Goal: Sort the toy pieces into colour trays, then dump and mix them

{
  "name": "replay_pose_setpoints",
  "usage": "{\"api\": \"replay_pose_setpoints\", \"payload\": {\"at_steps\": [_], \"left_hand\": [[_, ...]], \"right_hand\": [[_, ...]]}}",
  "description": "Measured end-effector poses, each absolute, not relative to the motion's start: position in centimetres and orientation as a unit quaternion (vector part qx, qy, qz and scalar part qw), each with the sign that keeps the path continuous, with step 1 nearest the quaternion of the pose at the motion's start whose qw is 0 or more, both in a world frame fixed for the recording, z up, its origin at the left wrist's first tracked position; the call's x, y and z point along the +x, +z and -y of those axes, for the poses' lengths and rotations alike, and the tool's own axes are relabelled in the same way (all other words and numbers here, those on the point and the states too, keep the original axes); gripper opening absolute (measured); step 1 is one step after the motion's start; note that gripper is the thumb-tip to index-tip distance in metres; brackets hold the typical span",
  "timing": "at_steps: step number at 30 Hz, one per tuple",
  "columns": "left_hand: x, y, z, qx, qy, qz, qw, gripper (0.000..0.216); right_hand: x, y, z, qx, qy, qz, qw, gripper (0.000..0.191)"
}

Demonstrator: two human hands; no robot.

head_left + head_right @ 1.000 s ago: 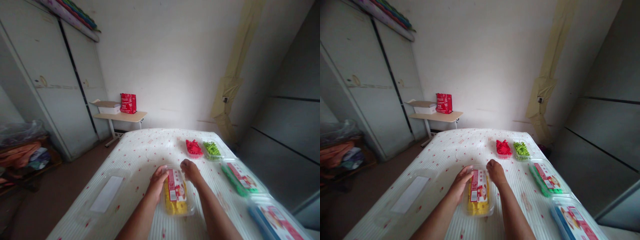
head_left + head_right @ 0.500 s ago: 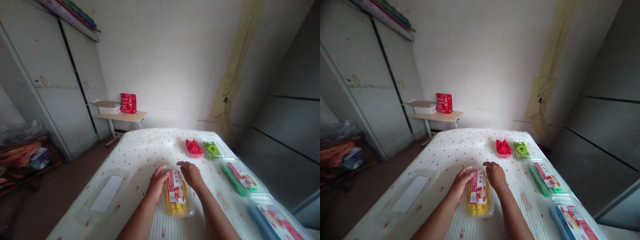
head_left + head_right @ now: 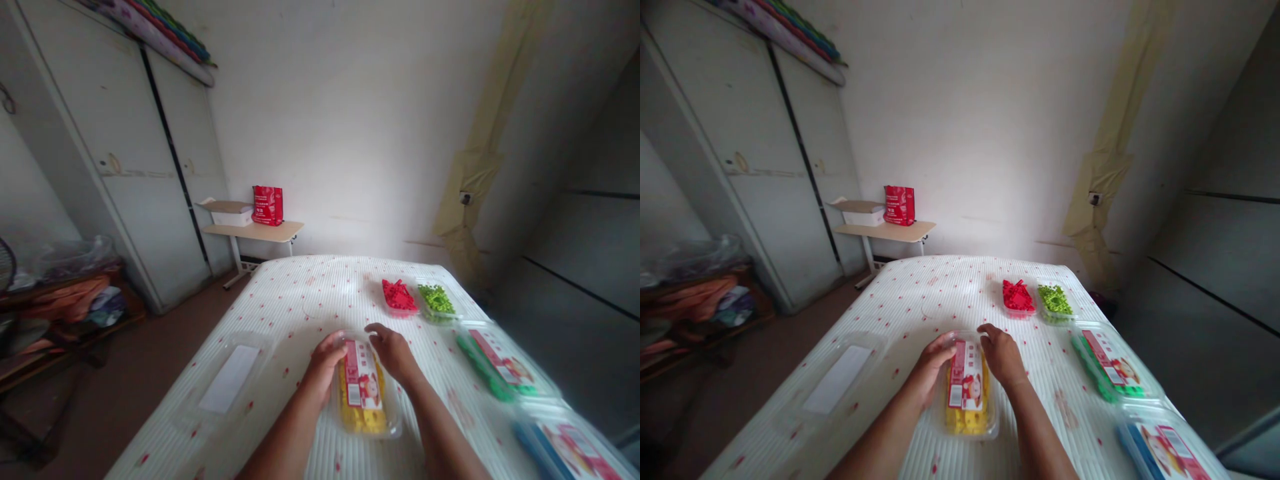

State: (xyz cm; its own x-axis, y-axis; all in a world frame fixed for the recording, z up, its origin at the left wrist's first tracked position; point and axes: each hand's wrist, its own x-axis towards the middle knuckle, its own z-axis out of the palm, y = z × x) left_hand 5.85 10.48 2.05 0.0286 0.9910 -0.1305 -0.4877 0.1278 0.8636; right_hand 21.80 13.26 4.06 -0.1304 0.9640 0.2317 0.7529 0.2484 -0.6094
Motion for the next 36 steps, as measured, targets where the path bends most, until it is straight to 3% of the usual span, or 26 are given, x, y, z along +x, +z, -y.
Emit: {"api": "replay_pose_setpoints", "payload": {"at_steps": [14, 25, 36], "left_hand": [[5.1, 1.6, -10.4, 0.379, 0.594, -0.433, 0.563, 0.046], [4.8, 1.9, -10.6, 0.435, 0.610, -0.441, 0.494, 0.035], [3.5, 2.3, -11.1, 0.329, 0.704, -0.450, 0.441, 0.035]], "right_hand": [[21.5, 4.5, -12.7, -0.617, 0.095, 0.708, 0.329, 0.027], [21.3, 5.8, -12.4, -0.589, 0.128, 0.697, 0.388, 0.029], [22.0, 5.3, -12.7, -0.590, 0.209, 0.654, 0.424, 0.030]]}}
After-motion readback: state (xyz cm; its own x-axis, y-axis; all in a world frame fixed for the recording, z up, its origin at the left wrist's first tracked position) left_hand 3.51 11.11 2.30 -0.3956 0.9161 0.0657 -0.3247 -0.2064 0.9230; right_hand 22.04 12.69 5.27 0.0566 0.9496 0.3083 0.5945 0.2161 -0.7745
